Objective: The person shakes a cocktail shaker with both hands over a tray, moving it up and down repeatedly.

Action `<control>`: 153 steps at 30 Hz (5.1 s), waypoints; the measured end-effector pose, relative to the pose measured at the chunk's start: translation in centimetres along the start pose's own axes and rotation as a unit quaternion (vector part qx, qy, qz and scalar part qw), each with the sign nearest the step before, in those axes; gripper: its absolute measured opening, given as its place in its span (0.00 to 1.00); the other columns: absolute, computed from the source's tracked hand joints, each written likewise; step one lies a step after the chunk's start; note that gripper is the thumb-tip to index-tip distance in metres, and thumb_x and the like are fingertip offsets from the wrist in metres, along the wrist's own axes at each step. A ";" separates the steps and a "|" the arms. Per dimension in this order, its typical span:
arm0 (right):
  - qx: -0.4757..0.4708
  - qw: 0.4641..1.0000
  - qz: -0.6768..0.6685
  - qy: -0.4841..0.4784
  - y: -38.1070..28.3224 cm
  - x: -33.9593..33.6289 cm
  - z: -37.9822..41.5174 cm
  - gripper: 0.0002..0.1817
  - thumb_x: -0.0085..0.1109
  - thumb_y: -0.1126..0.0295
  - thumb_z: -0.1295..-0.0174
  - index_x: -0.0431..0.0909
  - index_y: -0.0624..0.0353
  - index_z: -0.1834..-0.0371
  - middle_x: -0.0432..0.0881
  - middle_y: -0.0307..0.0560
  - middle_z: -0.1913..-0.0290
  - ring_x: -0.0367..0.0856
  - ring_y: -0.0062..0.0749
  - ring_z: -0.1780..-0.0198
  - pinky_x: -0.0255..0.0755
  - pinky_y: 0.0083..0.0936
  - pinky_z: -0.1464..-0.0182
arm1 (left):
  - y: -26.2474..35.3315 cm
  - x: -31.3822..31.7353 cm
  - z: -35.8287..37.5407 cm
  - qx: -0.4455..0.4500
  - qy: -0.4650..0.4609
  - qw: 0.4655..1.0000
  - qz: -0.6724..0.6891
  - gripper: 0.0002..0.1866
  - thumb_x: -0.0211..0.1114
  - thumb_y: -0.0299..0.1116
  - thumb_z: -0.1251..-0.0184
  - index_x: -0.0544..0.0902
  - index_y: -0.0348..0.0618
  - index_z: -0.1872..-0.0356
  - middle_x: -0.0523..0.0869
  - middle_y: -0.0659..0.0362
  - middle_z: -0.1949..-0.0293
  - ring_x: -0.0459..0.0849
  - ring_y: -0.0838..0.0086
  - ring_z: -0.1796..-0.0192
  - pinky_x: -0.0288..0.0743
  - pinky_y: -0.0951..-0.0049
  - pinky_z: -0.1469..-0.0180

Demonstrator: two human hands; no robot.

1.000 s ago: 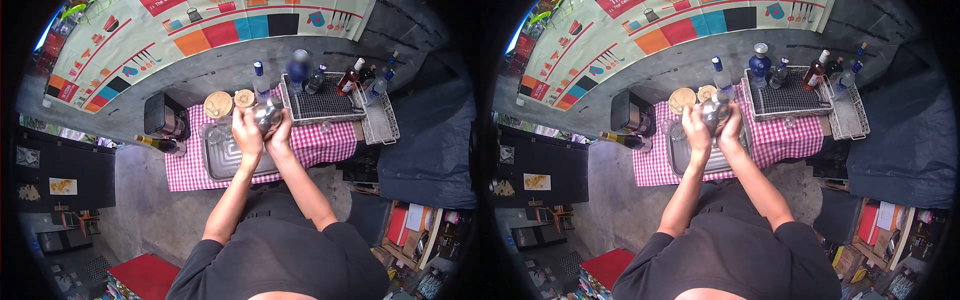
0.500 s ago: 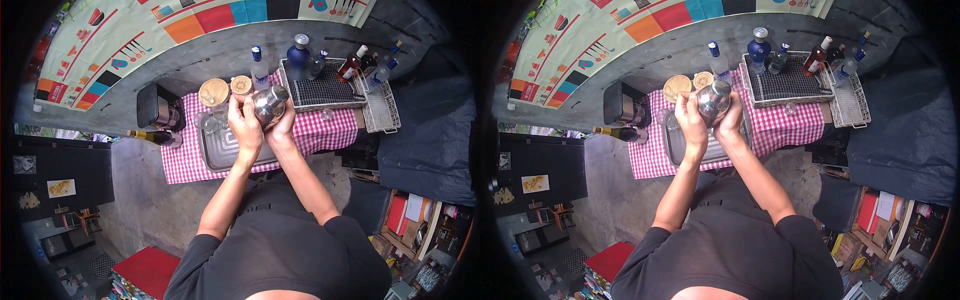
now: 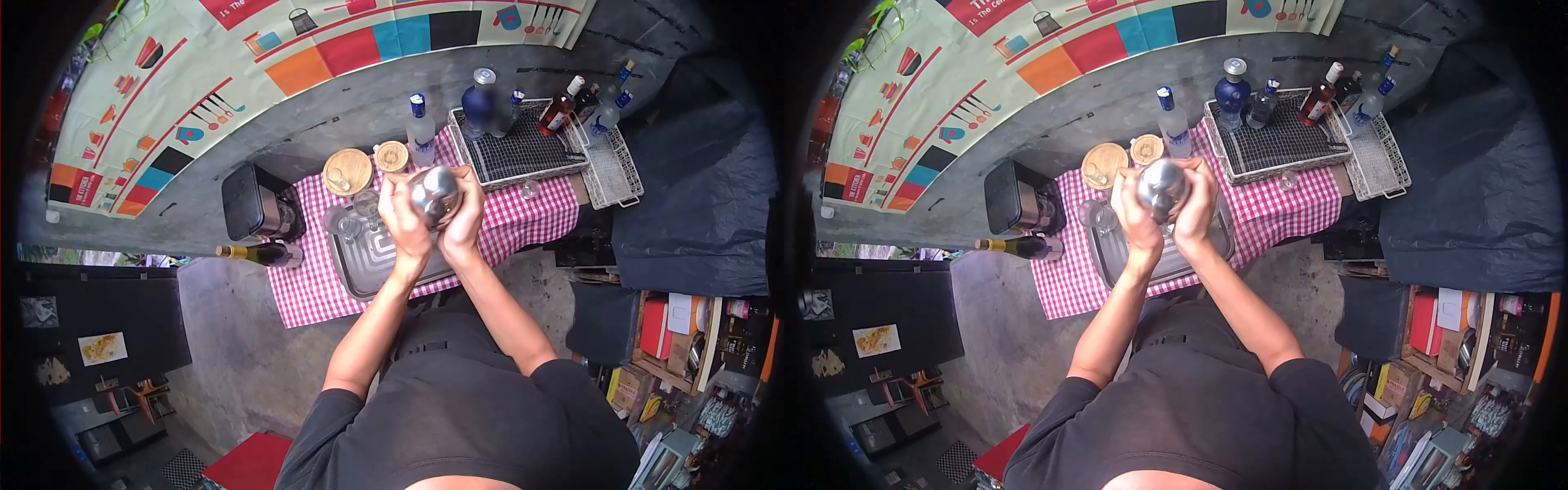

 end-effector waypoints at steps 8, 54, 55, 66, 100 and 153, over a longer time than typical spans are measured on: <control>0.182 0.963 -0.196 -0.008 6.2 -0.8 -0.2 0.23 0.36 0.54 0.32 0.77 0.60 0.60 0.84 0.47 0.65 0.84 0.34 0.63 0.80 0.30 0.58 | -0.5 -1.2 -0.1 -0.029 0.020 0.998 -0.056 0.12 0.49 0.32 0.30 0.74 0.34 0.68 0.81 0.55 0.68 0.75 0.74 0.65 0.70 0.71 0.56; -0.182 0.970 0.161 -0.020 -4.9 3.5 0.6 0.12 0.40 0.70 0.39 0.75 0.63 0.71 0.80 0.46 0.68 0.76 0.22 0.66 0.70 0.19 0.62 | -5.1 -0.4 -0.6 -0.097 0.030 0.960 0.263 0.12 0.44 0.33 0.30 0.72 0.40 0.71 0.76 0.62 0.72 0.72 0.80 0.68 0.67 0.78 0.63; -0.104 0.987 0.119 -0.010 -3.8 2.6 0.1 0.13 0.40 0.69 0.38 0.75 0.62 0.71 0.80 0.45 0.68 0.77 0.23 0.67 0.71 0.21 0.61 | -2.4 -0.5 -1.0 -0.042 0.030 0.988 0.145 0.12 0.45 0.33 0.30 0.72 0.39 0.71 0.77 0.62 0.72 0.73 0.79 0.68 0.68 0.77 0.63; -0.158 0.971 0.172 -0.050 -5.6 4.4 1.2 0.14 0.38 0.70 0.39 0.75 0.67 0.70 0.80 0.50 0.65 0.78 0.30 0.62 0.71 0.23 0.55 | -3.4 -0.6 -0.6 -0.074 0.025 0.970 0.232 0.15 0.41 0.36 0.30 0.74 0.40 0.70 0.75 0.61 0.70 0.74 0.78 0.65 0.69 0.76 0.59; 0.147 0.965 -0.201 0.084 3.2 0.9 1.0 0.16 0.38 0.60 0.35 0.76 0.57 0.65 0.78 0.38 0.70 0.76 0.21 0.72 0.72 0.18 0.68 | 2.6 -0.2 -0.8 0.023 -0.009 0.992 -0.127 0.10 0.51 0.33 0.30 0.76 0.36 0.67 0.77 0.61 0.70 0.72 0.80 0.67 0.68 0.75 0.63; -0.019 0.997 0.076 -0.011 -3.8 3.4 2.3 0.11 0.42 0.72 0.38 0.75 0.64 0.69 0.79 0.43 0.68 0.76 0.23 0.69 0.72 0.22 0.64 | -2.6 -1.9 -0.9 -0.053 0.013 0.980 0.192 0.16 0.46 0.41 0.28 0.77 0.41 0.62 0.82 0.60 0.66 0.79 0.75 0.66 0.74 0.73 0.61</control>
Point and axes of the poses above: each hand's wrist, its own z-axis away from the middle knuckle, its own x-axis out of the palm, y = z × x, the point moved 10 cm from there along -z, towards the middle knuckle
